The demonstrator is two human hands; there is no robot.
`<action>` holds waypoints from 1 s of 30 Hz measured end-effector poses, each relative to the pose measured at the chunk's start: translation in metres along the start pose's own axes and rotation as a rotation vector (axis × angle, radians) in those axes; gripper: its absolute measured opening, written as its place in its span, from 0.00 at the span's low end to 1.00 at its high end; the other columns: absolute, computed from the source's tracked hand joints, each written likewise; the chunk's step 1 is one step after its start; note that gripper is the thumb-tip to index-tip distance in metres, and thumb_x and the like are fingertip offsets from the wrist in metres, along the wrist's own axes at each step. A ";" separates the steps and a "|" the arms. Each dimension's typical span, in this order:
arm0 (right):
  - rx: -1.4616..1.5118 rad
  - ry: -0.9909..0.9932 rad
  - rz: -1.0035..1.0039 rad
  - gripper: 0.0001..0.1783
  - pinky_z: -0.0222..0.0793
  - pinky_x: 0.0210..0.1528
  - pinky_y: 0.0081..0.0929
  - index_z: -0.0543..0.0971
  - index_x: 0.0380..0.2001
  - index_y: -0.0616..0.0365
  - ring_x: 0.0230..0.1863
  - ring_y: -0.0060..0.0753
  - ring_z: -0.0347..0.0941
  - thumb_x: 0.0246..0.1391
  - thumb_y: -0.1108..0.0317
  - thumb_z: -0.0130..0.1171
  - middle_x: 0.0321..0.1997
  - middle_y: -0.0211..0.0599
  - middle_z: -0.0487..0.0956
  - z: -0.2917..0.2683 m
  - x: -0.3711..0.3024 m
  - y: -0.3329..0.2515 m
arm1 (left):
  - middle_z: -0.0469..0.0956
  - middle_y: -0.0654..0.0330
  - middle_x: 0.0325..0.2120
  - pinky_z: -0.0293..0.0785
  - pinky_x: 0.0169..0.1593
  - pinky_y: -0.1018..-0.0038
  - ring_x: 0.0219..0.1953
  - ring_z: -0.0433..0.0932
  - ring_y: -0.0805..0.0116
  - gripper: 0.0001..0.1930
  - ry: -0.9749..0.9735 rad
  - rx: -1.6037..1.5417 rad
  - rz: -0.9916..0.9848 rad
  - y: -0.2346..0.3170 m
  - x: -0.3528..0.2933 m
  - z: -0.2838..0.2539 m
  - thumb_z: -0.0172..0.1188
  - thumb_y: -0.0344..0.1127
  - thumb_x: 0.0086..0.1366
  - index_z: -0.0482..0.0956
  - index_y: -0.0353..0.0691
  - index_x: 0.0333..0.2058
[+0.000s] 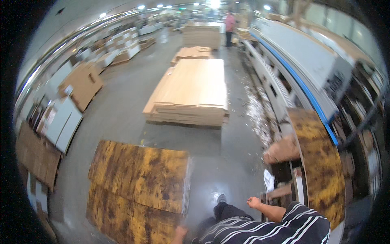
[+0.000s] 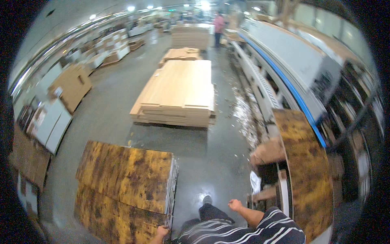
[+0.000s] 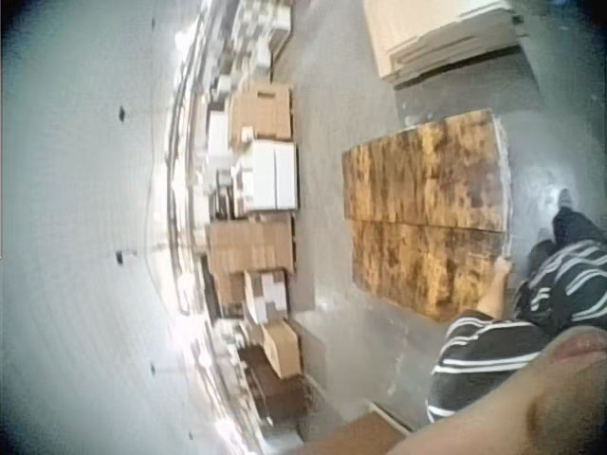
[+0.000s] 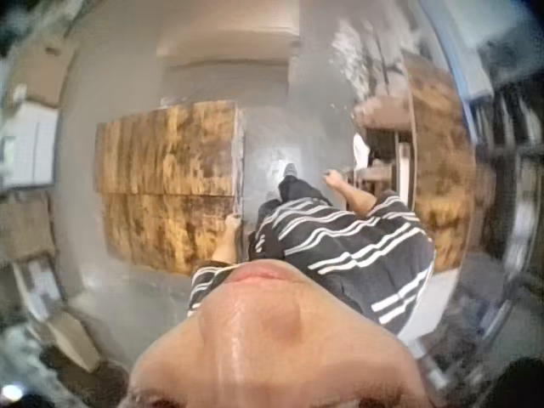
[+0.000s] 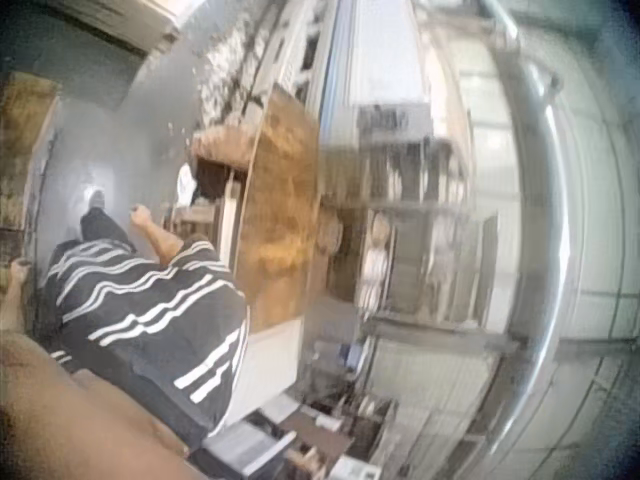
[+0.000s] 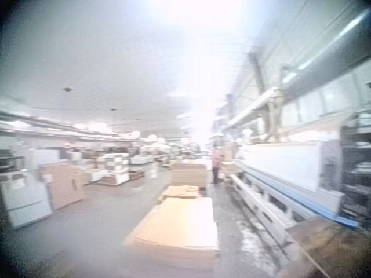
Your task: The person repeatedly picks up large wood-patterned panels from a conveyor or table, carries them a short distance, and places them onto a growing stack on the floor. The action is repeated continuously throughout the clip.
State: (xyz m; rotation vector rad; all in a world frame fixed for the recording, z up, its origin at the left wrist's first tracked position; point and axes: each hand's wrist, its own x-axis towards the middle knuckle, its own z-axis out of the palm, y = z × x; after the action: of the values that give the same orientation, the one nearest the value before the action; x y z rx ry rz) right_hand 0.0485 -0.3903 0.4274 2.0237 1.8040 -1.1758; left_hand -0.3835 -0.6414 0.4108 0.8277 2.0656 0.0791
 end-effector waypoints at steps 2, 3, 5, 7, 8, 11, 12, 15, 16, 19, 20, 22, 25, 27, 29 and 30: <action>0.194 -0.083 0.176 0.21 0.69 0.49 0.36 0.79 0.41 0.53 0.45 0.46 0.74 0.45 0.53 0.56 0.40 0.43 0.79 0.017 -0.045 0.028 | 0.79 0.52 0.35 0.74 0.42 0.64 0.40 0.78 0.56 0.20 -0.073 0.085 0.010 -0.008 0.001 -0.002 0.57 0.51 0.50 0.80 0.46 0.38; 0.195 -0.008 0.183 0.20 0.69 0.48 0.36 0.79 0.40 0.53 0.45 0.46 0.74 0.45 0.53 0.56 0.40 0.43 0.79 0.028 -0.066 0.043 | 0.80 0.53 0.34 0.75 0.42 0.67 0.38 0.79 0.60 0.22 -0.125 0.152 0.019 -0.011 0.005 0.000 0.62 0.51 0.47 0.81 0.46 0.38; 0.212 0.103 0.233 0.19 0.69 0.48 0.36 0.80 0.38 0.53 0.44 0.46 0.75 0.46 0.53 0.56 0.39 0.43 0.80 0.058 -0.111 0.076 | 0.81 0.54 0.30 0.75 0.40 0.70 0.34 0.80 0.65 0.22 -0.068 0.295 0.047 -0.015 0.016 0.015 0.65 0.53 0.45 0.83 0.46 0.36; 0.416 0.144 0.399 0.19 0.69 0.48 0.36 0.81 0.36 0.54 0.43 0.46 0.75 0.46 0.53 0.55 0.39 0.44 0.79 0.084 -0.144 0.111 | 0.80 0.54 0.34 0.74 0.40 0.66 0.36 0.78 0.58 0.21 -0.226 0.452 0.189 -0.013 0.037 0.031 0.57 0.54 0.52 0.81 0.45 0.37; 0.539 0.121 0.568 0.19 0.69 0.47 0.36 0.81 0.35 0.54 0.43 0.46 0.75 0.47 0.52 0.55 0.40 0.44 0.79 0.098 -0.160 0.126 | 0.78 0.54 0.39 0.73 0.41 0.62 0.40 0.77 0.52 0.21 -0.341 0.522 0.354 -0.011 0.048 0.039 0.50 0.53 0.57 0.79 0.45 0.40; 0.823 0.200 0.739 0.16 0.70 0.30 0.37 0.79 0.25 0.57 0.26 0.41 0.75 0.52 0.55 0.52 0.24 0.42 0.78 0.126 -0.204 0.168 | 0.79 0.55 0.36 0.73 0.40 0.65 0.37 0.77 0.58 0.20 -0.475 0.449 0.456 0.022 0.075 0.068 0.54 0.51 0.56 0.80 0.42 0.39; 0.981 0.386 0.803 0.17 0.69 0.19 0.35 0.78 0.22 0.57 0.15 0.35 0.73 0.53 0.55 0.52 0.15 0.39 0.76 0.133 -0.221 0.174 | 0.80 0.56 0.35 0.73 0.39 0.66 0.36 0.78 0.60 0.20 -0.501 0.407 0.477 0.041 0.077 0.081 0.55 0.50 0.55 0.80 0.41 0.39; 0.383 0.975 0.612 0.17 0.67 0.19 0.32 0.76 0.20 0.57 0.14 0.31 0.71 0.53 0.56 0.53 0.14 0.39 0.74 0.128 -0.268 0.192 | 0.81 0.55 0.32 0.73 0.39 0.68 0.35 0.78 0.64 0.19 -0.443 0.414 0.516 0.111 0.062 0.116 0.60 0.46 0.53 0.80 0.39 0.38; 0.532 1.055 0.538 0.16 0.66 0.19 0.31 0.75 0.19 0.57 0.15 0.30 0.71 0.53 0.58 0.54 0.15 0.39 0.74 0.114 -0.284 0.203 | 0.81 0.54 0.32 0.73 0.39 0.69 0.35 0.79 0.65 0.18 -0.340 0.510 0.551 0.137 0.049 0.127 0.61 0.44 0.52 0.80 0.39 0.39; 0.597 1.346 0.507 0.14 0.62 0.20 0.32 0.74 0.18 0.57 0.16 0.31 0.68 0.52 0.61 0.56 0.15 0.39 0.72 0.071 -0.350 0.250 | 0.80 0.50 0.33 0.74 0.42 0.68 0.36 0.79 0.61 0.21 -0.411 0.430 0.532 0.202 0.020 0.164 0.63 0.43 0.49 0.79 0.38 0.40; 0.457 1.514 0.577 0.12 0.61 0.23 0.31 0.73 0.20 0.58 0.18 0.31 0.66 0.52 0.63 0.56 0.16 0.38 0.71 0.058 -0.375 0.273 | 0.80 0.48 0.33 0.74 0.43 0.67 0.38 0.79 0.59 0.21 -0.405 0.445 0.487 0.219 0.012 0.177 0.63 0.43 0.48 0.79 0.38 0.41; 0.508 1.542 0.827 0.10 0.64 0.37 0.36 0.75 0.32 0.56 0.35 0.43 0.70 0.51 0.61 0.56 0.29 0.40 0.75 0.044 -0.431 0.323 | 0.81 0.52 0.28 0.74 0.36 0.73 0.31 0.79 0.69 0.17 -0.390 0.487 0.673 0.239 -0.004 0.203 0.61 0.37 0.52 0.79 0.37 0.41; 0.412 1.385 1.438 0.28 0.62 0.52 0.43 0.67 0.50 0.58 0.49 0.51 0.67 0.50 0.53 0.58 0.48 0.49 0.72 0.064 -0.485 0.389 | 0.81 0.55 0.25 0.74 0.34 0.75 0.27 0.78 0.73 0.17 -0.427 0.527 0.826 0.259 -0.026 0.236 0.61 0.34 0.54 0.78 0.36 0.42; 0.842 1.228 1.500 0.34 0.61 0.54 0.42 0.65 0.54 0.60 0.52 0.52 0.66 0.50 0.49 0.57 0.52 0.50 0.71 0.091 -0.499 0.433 | 0.81 0.54 0.27 0.74 0.37 0.74 0.30 0.80 0.70 0.18 -0.454 0.649 0.843 0.265 -0.048 0.252 0.62 0.37 0.53 0.78 0.39 0.44; 1.327 1.063 1.276 0.42 0.60 0.56 0.39 0.59 0.57 0.62 0.57 0.48 0.62 0.49 0.41 0.56 0.56 0.50 0.67 0.114 -0.505 0.473 | 0.81 0.54 0.29 0.74 0.38 0.73 0.32 0.80 0.68 0.19 -0.451 0.703 0.880 0.270 -0.068 0.259 0.63 0.38 0.53 0.78 0.41 0.44; 1.406 1.079 1.205 0.44 0.59 0.56 0.41 0.58 0.58 0.62 0.58 0.48 0.61 0.49 0.41 0.56 0.58 0.49 0.65 0.125 -0.493 0.481 | 0.81 0.54 0.29 0.74 0.39 0.72 0.33 0.80 0.67 0.19 -0.452 0.759 0.861 0.269 -0.077 0.259 0.63 0.38 0.52 0.78 0.42 0.44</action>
State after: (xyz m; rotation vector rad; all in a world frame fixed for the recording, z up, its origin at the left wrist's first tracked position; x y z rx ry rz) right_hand 0.4554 -0.9556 0.4958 3.7827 -1.0280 -0.8510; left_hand -0.0161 -0.5401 0.4019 1.9481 1.1660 -0.4099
